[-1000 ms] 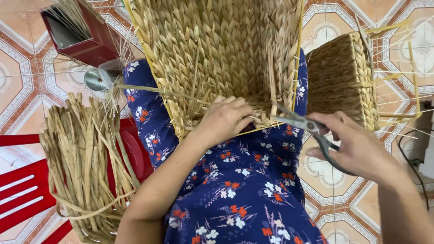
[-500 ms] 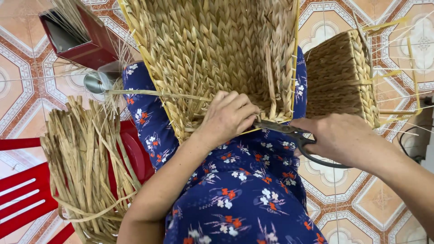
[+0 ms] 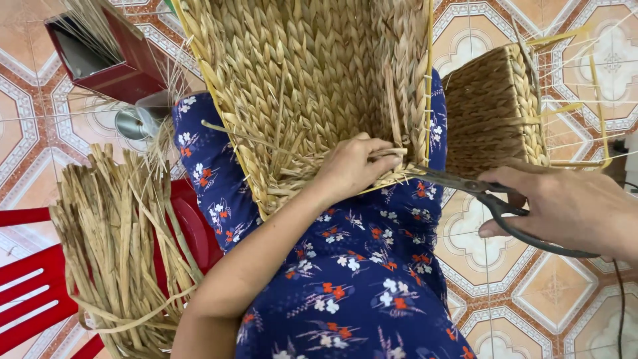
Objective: The person weaves dried plant fibers into a basket by hand, threading long strands through the frame and tucking the ends. They use shears to trim excess fibers from the interior and exterior surfaces, rotating the basket to repeat the process on different sides.
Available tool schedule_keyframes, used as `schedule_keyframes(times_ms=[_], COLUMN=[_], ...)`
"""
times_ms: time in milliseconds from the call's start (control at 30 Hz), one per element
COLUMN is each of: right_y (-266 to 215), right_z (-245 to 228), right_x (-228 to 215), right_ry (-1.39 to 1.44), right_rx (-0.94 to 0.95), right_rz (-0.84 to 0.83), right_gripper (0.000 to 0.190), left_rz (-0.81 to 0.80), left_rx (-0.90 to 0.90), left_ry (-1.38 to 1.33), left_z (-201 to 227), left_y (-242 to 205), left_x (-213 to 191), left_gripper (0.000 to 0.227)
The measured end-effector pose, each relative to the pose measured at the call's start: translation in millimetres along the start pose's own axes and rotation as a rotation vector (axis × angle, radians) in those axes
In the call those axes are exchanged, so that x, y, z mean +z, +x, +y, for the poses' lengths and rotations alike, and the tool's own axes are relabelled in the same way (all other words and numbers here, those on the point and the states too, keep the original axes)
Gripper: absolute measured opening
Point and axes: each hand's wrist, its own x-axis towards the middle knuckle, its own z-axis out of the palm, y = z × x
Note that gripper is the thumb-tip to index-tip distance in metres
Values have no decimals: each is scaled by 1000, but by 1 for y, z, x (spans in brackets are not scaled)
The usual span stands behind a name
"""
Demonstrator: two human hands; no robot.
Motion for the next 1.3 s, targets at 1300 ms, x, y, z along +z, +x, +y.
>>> schedule_keyframes(times_ms=[1300], right_y=[20], right_z=[-61], right_x=[-47], right_ry=[-63], right_rx=[-111], right_rz=[-148], right_gripper=[82], left_rz=[42], left_rx=[58], left_ry=[5], left_z=[-11], left_y=[-11], left_x=[3], left_gripper=[26])
